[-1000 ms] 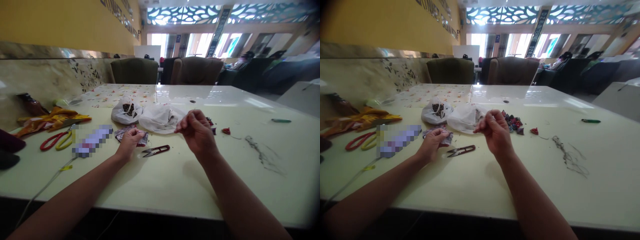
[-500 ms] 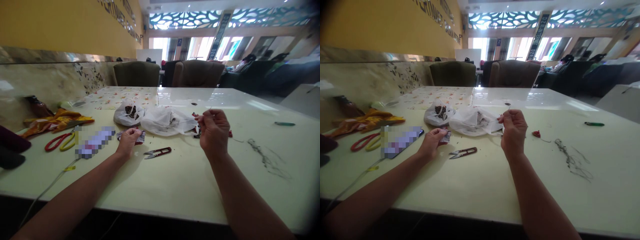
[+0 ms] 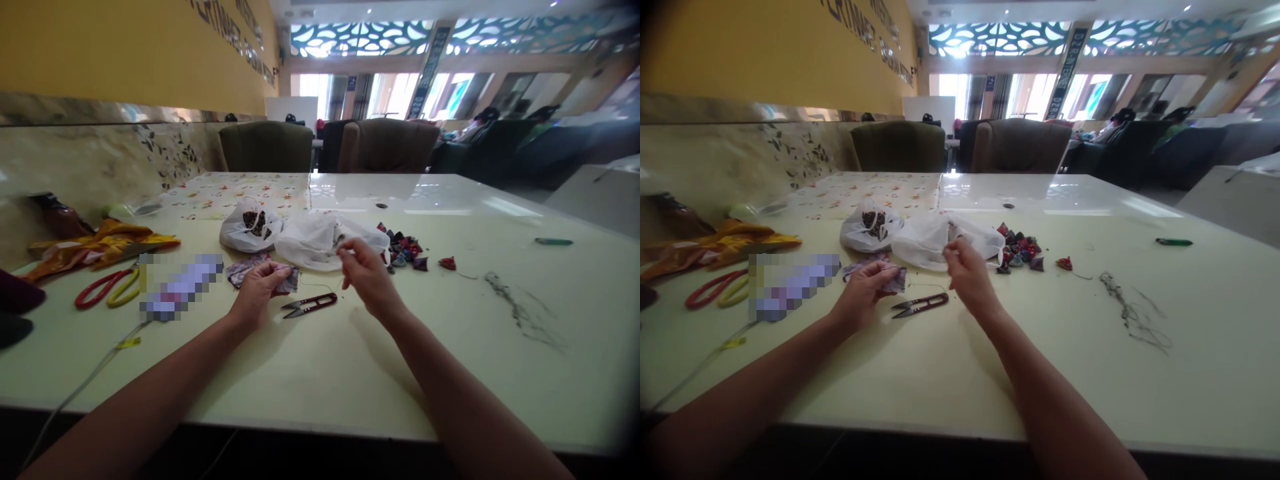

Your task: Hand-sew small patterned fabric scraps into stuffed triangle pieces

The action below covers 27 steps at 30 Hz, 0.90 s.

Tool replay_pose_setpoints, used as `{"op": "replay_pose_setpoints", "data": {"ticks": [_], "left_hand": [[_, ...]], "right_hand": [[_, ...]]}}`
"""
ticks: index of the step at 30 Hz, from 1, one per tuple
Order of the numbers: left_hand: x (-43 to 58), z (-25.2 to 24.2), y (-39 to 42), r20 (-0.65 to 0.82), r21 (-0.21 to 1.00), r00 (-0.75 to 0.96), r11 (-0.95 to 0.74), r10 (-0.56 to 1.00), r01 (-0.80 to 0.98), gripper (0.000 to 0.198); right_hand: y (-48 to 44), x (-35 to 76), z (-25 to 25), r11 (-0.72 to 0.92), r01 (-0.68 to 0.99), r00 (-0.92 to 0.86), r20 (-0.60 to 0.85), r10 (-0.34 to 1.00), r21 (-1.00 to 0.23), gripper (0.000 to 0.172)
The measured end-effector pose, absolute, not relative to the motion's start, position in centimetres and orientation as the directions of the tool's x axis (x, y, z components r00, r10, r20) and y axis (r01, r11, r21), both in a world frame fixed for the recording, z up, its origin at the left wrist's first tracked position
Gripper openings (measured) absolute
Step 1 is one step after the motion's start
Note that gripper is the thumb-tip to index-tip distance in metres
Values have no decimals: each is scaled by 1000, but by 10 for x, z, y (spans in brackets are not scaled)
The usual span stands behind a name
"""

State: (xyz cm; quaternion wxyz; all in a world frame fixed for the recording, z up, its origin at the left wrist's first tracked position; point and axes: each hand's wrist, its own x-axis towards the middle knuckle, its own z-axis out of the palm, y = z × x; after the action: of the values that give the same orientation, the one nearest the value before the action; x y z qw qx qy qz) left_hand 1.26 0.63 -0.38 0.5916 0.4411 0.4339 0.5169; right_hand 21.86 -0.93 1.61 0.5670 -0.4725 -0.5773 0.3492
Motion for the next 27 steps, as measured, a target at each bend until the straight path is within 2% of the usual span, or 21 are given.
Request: {"op": "replay_pose_setpoints", "data": {"ticks": [5, 12, 16, 21, 23, 27], "left_hand": [[18, -4, -6, -4, 981, 217, 46, 976, -188, 28], [19, -4, -8, -6, 981, 277, 60, 961, -185, 25], [19, -1, -8, -11, 982, 205, 49, 979, -184, 27], [17, 0, -7, -2, 989, 116, 19, 993, -147, 29], [17, 0, -7, 7, 990, 118, 10, 993, -140, 29], [17, -1, -7, 34, 990, 122, -16, 992, -141, 27]], "right_hand": [[-17, 194, 6, 178, 107, -165, 159, 973, -978, 23], [-18, 192, 5, 196, 142, -192, 167, 967, -970, 20], [-19, 193, 6, 287, 236, -122, 265, 957, -928, 13], [-23, 191, 11, 481, 449, -120, 483, 867, -753, 16], [-24, 191, 12, 502, 498, -137, 508, 851, -707, 16], [-24, 190, 11, 474, 527, -144, 476, 868, -705, 13]]}}
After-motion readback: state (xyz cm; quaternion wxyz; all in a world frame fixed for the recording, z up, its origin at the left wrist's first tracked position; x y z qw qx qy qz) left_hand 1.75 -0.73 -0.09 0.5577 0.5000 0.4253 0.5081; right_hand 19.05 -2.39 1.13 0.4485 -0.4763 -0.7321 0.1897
